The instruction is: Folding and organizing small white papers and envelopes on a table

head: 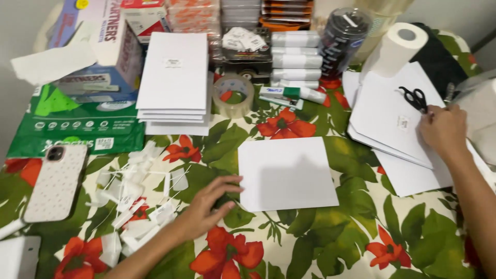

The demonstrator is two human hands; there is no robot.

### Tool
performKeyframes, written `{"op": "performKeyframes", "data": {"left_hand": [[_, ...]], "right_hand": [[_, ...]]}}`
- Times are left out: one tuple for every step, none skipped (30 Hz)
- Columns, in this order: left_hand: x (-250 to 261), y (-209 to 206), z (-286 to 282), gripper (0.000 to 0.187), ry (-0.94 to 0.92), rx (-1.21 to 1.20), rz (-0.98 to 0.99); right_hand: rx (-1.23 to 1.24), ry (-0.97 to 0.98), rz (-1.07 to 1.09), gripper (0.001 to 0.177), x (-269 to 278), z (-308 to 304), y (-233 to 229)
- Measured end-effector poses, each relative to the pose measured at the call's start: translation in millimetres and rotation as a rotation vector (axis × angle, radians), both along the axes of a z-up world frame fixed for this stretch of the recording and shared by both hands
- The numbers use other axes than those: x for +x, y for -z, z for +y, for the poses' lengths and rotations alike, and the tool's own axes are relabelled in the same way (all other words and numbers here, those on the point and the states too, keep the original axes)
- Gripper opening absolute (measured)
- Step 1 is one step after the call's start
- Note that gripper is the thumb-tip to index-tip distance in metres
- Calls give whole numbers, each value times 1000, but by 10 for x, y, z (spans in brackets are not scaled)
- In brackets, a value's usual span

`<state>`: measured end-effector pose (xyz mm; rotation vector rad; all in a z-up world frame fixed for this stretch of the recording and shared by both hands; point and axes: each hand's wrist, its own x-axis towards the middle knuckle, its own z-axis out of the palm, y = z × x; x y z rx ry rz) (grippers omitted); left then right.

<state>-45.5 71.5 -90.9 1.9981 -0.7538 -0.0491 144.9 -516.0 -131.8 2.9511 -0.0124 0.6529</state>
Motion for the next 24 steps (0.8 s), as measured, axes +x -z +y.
{"op": "performKeyframes", "data": {"left_hand": [[25,10,94,32,-13,0,5],[60,22,182,32,-58,18,3],[95,35,267,33,-104,35,1],[144,40,355,33,-113,35,4],[190,45,445,33,-206,39,-3],[223,48,544,33,-302,43,-10],[220,-39,560,33,-315,43,-6],[228,-132,577,30,-324,-17,-39],[236,-222,590,27,-332,-77,-73],[237,-241,522,27,-340,-75,-66],[241,-259,454,29,-334,-58,-93],[246,-277,388,31,-328,-41,-120],[191,-344,300,31,-337,-40,-114],[156,-419,211,29,-247,83,-120],[122,-496,118,29,-157,206,-122],[106,-396,36,29,-159,206,-122],[92,-298,-48,30,-84,245,-196],[86,-204,-136,32,-8,283,-270],[64,-204,-180,32,-7,283,-271],[46,-201,-226,38,32,290,-209],[30,-196,-272,44,70,298,-146],[28,-175,-280,44,76,295,-146],[28,-152,-289,45,66,316,-187],[29,-125,-309,46,58,335,-228]], "right_hand": [[0,-13,5,27,-66,176,-120],[59,8,-10,32,-142,335,-248],[118,28,-25,42,-218,490,-376],[118,19,-22,42,-267,588,-392],[112,-97,-90,38,-318,685,-408],[108,-217,-158,35,-363,793,-425],[109,-230,-153,35,-464,1024,-501],[118,-307,-168,33,-566,1249,-571],[127,-384,-182,31,-673,1468,-641],[130,-391,-174,31,-798,1758,-745],[194,-585,-135,22,-926,2047,-851],[261,-781,-97,16,-1053,2335,-962],[264,-789,-90,16,-1155,2476,-831],[197,-841,-72,15,-1248,2614,-711],[130,-894,-55,14,-1345,2747,-592],[130,-895,-54,14,-1410,2853,-529],[117,-984,52,25,-1474,2956,-467],[103,-1067,160,37,-1536,3056,-411],[102,-1067,161,37,-1527,3069,-380],[138,-1102,153,40,-1517,3082,-345],[175,-1136,145,43,-1504,3093,-308],[174,-1130,147,43,-1484,3061,-304],[192,-1136,121,41,-1461,3028,-297],[208,-1139,97,40,-1442,2984,-290]]}}
